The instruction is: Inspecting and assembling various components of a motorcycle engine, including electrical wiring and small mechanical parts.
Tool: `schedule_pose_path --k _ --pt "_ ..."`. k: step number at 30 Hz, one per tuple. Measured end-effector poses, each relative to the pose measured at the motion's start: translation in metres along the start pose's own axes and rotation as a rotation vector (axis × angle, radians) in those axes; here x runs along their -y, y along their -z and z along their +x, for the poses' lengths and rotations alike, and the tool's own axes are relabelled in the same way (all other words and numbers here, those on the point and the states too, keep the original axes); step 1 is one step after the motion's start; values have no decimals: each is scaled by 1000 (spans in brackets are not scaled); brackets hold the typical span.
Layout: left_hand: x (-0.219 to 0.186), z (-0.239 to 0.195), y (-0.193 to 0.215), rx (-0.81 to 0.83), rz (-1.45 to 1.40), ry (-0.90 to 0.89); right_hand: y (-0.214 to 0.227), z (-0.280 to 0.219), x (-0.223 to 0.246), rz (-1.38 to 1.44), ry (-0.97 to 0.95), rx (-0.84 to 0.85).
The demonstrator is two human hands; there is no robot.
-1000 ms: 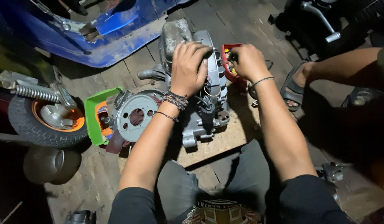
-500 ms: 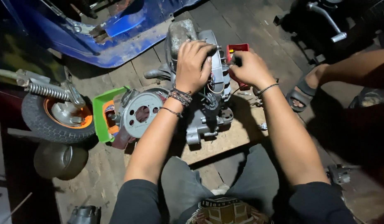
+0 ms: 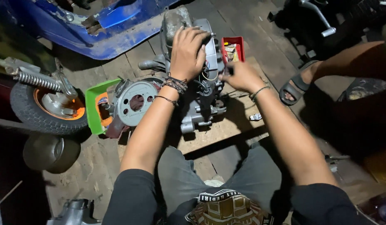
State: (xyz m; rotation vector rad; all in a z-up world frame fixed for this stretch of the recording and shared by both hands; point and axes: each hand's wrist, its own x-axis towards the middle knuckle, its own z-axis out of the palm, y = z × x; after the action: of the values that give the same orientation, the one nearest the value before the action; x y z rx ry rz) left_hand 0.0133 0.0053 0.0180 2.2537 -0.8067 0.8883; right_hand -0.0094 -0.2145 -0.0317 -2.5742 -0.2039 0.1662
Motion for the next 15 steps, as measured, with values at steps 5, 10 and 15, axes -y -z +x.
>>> schedule_pose_path --k 5,10,15 --pt "4 -8 -3 15 52 -16 -34 -19 -23 -342 81 0" --pt "-1 -11 4 31 40 -28 -20 -2 -51 -399 97 160" --pt "2 -13 2 46 33 -4 42 -26 1 -220 -1 140"
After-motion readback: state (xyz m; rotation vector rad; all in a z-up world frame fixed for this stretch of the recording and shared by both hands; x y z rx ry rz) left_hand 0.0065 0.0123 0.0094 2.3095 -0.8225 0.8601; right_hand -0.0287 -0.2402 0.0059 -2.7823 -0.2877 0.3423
